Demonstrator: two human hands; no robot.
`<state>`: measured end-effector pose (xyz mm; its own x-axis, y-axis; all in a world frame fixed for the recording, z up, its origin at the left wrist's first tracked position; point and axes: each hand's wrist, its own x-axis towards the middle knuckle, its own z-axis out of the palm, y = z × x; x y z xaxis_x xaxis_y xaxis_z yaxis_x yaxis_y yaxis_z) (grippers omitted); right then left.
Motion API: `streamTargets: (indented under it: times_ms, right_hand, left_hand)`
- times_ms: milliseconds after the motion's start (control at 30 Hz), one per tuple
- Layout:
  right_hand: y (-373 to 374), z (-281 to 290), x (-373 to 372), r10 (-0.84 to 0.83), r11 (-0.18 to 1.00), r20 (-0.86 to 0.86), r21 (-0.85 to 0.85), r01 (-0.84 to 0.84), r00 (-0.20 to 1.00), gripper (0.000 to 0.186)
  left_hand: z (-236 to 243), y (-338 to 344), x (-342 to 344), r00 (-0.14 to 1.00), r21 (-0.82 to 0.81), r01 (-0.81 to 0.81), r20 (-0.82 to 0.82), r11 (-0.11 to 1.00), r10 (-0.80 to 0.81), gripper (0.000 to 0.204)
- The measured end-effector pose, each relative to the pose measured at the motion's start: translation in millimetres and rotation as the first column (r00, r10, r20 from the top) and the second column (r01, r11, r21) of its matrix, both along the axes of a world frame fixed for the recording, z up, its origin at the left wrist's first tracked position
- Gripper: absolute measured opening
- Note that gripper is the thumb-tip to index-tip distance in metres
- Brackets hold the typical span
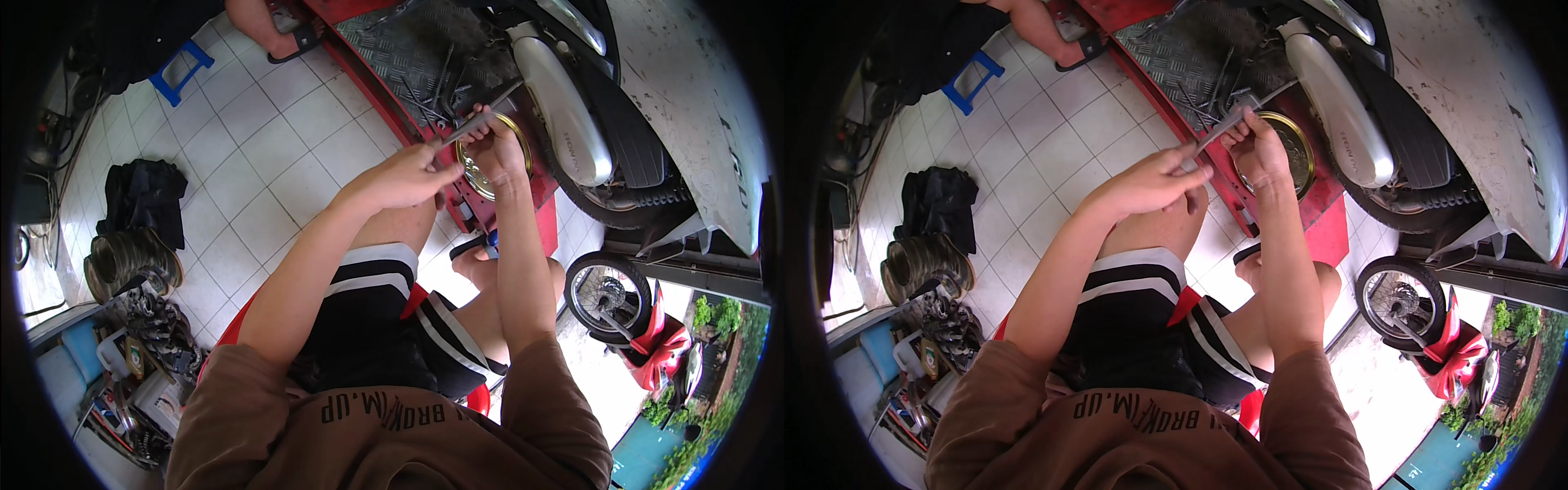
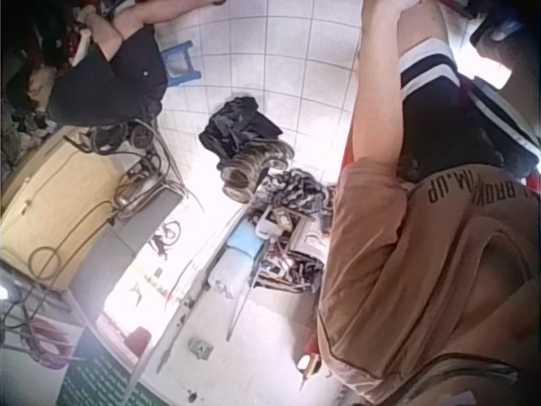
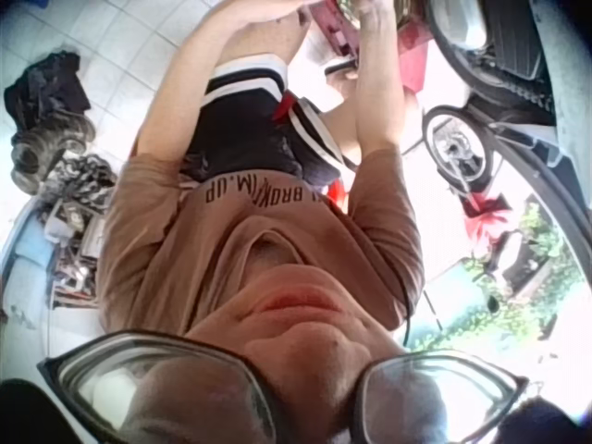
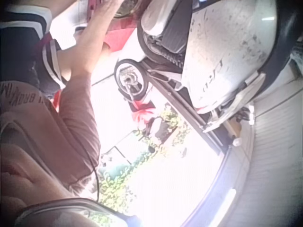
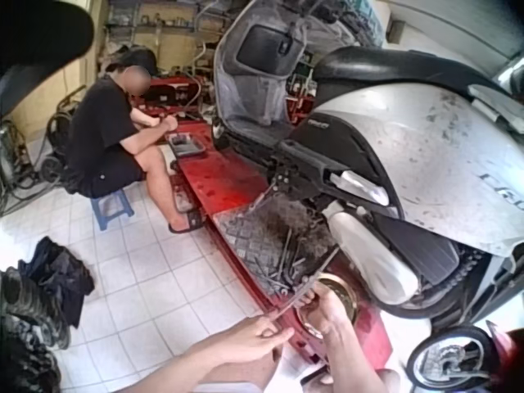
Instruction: The person uses a T-handle wrench to loosen and tighten bolts on the engine of a white motorcycle. They repeatedly insert the wrench into the engine casing, turn it, and remove it, while a metal pan collects fluid underneath.
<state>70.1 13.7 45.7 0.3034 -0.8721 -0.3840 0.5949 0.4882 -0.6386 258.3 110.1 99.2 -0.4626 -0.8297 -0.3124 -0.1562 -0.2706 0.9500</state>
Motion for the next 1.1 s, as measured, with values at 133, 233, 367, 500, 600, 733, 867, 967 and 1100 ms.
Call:
streamTargets:
  times_ms: [133,233,367,500,600,733,867,967,1100]
  right_hand:
    - [9,20,22,-0.075,0.991,-0.155,0.102,0.092,0.985,0.013]
    - [-2,-3,-9,0.032,0.999,0.043,-0.001,-0.032,0.999,0.015]
    - [1,3,-3,0.051,0.997,0.045,-0.063,-0.048,0.998,0.016]
    - [5,12,3,0.002,1.000,-0.026,-0.003,-0.002,1.000,0.016]
    - [1,8,-2,0.063,0.998,0.096,-0.021,-0.061,0.993,0.015]
    - [0,6,-1,-0.010,1.000,0.030,0.006,0.010,1.000,0.015]
    - [1,4,-6,0.007,1.000,0.069,-0.027,-0.005,0.998,0.014]
    - [-1,7,-5,0.051,0.996,0.071,-0.082,-0.045,0.996,0.013]
    - [1,12,4,-0.095,0.995,-0.077,0.017,0.097,0.992,0.016]
  left_hand:
    - [0,7,3,0.987,-0.191,0.133,-0.059,0.973,-0.147,0.067]
    - [2,1,2,0.973,-0.225,-0.124,0.166,0.966,0.164,0.063]
    - [-3,5,-5,0.969,-0.244,0.238,0.119,0.940,-0.215,0.065]
    - [1,7,-9,0.985,-0.327,-0.165,-0.094,0.931,0.142,0.062]
    - [-15,2,-6,0.965,-0.198,0.055,0.261,0.979,-0.001,0.068]
    - [7,10,-13,0.951,-0.297,0.048,-0.278,0.954,-0.134,0.056]
    - [1,2,-3,0.976,-0.037,-0.043,0.211,0.998,0.050,0.063]
    - [-2,6,-10,0.983,-0.103,0.148,-0.094,0.984,-0.157,0.067]
    - [-2,9,-16,0.994,-0.207,-0.114,-0.025,0.972,0.111,0.065]
